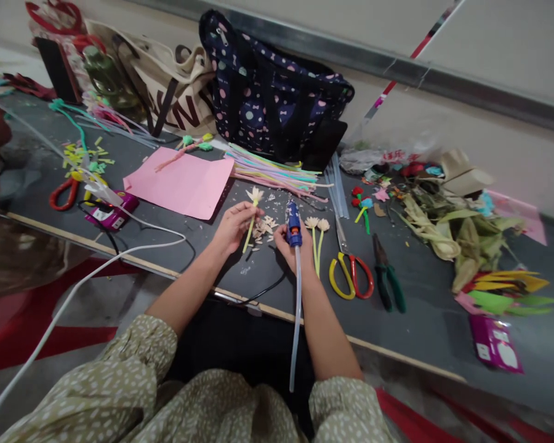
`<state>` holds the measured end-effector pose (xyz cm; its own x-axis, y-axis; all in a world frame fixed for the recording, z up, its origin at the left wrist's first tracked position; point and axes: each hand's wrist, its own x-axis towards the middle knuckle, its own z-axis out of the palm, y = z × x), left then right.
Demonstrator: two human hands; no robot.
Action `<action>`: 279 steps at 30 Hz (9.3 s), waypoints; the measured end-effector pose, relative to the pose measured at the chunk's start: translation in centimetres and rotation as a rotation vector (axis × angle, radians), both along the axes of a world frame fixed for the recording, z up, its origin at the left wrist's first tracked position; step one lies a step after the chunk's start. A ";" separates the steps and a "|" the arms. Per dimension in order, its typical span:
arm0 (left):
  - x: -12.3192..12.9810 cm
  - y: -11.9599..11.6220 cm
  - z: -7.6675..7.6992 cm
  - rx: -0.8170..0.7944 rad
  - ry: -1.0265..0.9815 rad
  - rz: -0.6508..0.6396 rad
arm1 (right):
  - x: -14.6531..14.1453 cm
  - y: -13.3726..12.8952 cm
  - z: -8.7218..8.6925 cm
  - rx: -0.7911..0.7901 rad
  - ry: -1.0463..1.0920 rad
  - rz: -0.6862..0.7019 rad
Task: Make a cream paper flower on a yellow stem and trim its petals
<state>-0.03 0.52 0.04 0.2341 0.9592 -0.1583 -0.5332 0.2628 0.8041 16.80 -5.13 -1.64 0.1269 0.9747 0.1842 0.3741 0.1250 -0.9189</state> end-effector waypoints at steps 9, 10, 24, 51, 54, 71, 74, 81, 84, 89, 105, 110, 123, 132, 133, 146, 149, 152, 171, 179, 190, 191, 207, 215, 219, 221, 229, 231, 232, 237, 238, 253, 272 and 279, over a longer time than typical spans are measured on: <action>0.4 -0.6 0.0 -0.001 -0.027 -0.287 | -0.4 -0.1 1.6 -0.030 0.174 -0.109; 0.4 -0.6 0.0 0.000 -0.028 -0.289 | -0.4 -0.2 1.7 -0.028 0.186 -0.108; 0.5 -0.6 0.0 -0.012 -0.028 -0.292 | -0.4 -0.4 1.6 0.025 0.211 -0.139; 0.7 -1.2 -0.6 0.128 0.402 -0.405 | 2.0 -0.4 2.2 0.038 0.187 -0.010; 0.6 -1.2 -0.8 0.143 0.415 -0.409 | 1.9 -0.4 2.4 0.035 0.177 -0.011; 0.6 -1.5 -0.4 0.212 0.441 -0.433 | 1.7 -0.4 1.5 0.101 0.077 -0.056; 0.6 -1.5 -0.3 0.214 0.446 -0.433 | 1.7 -0.5 1.4 0.099 0.037 -0.058; 0.6 -1.6 -0.3 0.250 0.446 -0.442 | 1.5 -0.5 1.1 0.125 -0.067 -0.129; 0.6 -1.6 -0.3 0.274 0.464 -0.441 | 1.4 -0.7 1.3 0.141 -0.090 -0.114; 0.6 -1.6 -0.3 0.281 0.469 -0.431 | 1.4 -0.8 1.1 0.151 -0.096 -0.075; 0.8 -1.6 -0.3 0.349 0.471 -0.266 | 0.6 -1.4 2.9 0.247 0.120 -0.269; 0.8 -1.6 -0.4 0.430 0.468 -0.143 | 0.2 -1.7 3.3 0.264 0.124 -0.223; 0.9 -2.0 0.7 0.606 0.518 -0.089 | -0.2 -1.8 1.8 0.319 0.127 -0.194; 0.9 -1.9 0.3 0.595 0.563 -0.127 | -0.1 -2.2 2.4 0.245 0.130 -0.191; 0.9 -1.9 0.2 0.604 0.568 -0.129 | -0.1 -2.2 2.5 0.245 0.125 -0.194; 0.8 -2.0 0.1 0.688 0.622 -0.157 | 0.1 -2.2 3.3 0.247 0.116 -0.164; 1.0 -2.1 0.4 0.646 0.589 -0.151 | 0.0 -2.2 3.4 0.274 0.119 -0.177; 1.0 -2.0 0.3 0.505 0.509 -0.148 | 0.0 -2.0 3.3 0.348 0.163 -0.223; 0.5 -0.9 0.0 0.090 0.072 -0.105 | 0.3 -2.1 1.0 0.163 0.149 0.011; 0.5 -0.8 -0.1 0.058 0.078 -0.088 | 0.2 -2.5 0.9 0.097 0.052 0.087; 0.5 -0.8 0.0 0.095 0.095 -0.094 | 0.3 -2.3 0.4 0.070 -0.012 0.114; 0.5 -0.8 0.0 0.096 0.094 -0.094 | 0.3 -2.3 0.4 0.069 -0.013 0.112; 0.4 -0.9 0.2 0.116 0.099 -0.094 | 0.1 -2.4 0.5 0.099 -0.024 0.099; 0.4 -0.9 0.0 0.125 0.100 -0.099 | 0.1 -2.4 0.2 0.110 -0.039 0.069; 0.4 -0.9 -0.1 0.136 0.096 -0.100 | 0.1 -2.4 0.1 0.124 -0.054 0.077; 0.4 -0.9 -0.1 0.138 0.101 -0.101 | 0.1 -2.4 0.1 0.126 -0.067 0.073; 0.5 -0.9 -0.1 0.136 0.101 -0.099 | 0.0 -2.3 0.1 0.140 -0.099 0.066; 0.5 -0.9 0.0 0.129 0.101 -0.101 | 0.0 -2.3 0.2 0.140 -0.108 0.066; 0.5 -0.9 0.0 0.123 0.101 -0.100 | 0.0 -2.3 0.2 0.137 -0.111 0.065; 0.5 -0.9 0.0 0.123 0.099 -0.092 | -0.1 -2.3 0.3 0.124 -0.123 0.069; 0.5 -0.9 0.0 0.124 0.098 -0.091 | -0.1 -2.3 0.3 0.129 -0.126 0.072; 0.5 -0.9 0.1 0.124 0.100 -0.097 | 0.3 -2.5 0.1 0.082 -0.010 0.076; 0.5 -0.8 0.1 0.131 0.103 -0.093 | 0.1 -2.3 0.3 0.157 -0.155 0.072; 0.4 -0.8 0.0 0.142 0.100 -0.091 | 0.1 -2.3 0.2 0.164 -0.204 0.075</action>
<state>0.38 -0.25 0.00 0.3107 0.9492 -0.0501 -0.4280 0.1867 0.8843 16.90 -7.40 -1.41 -0.0004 0.9349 0.3550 0.5337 0.3004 -0.7905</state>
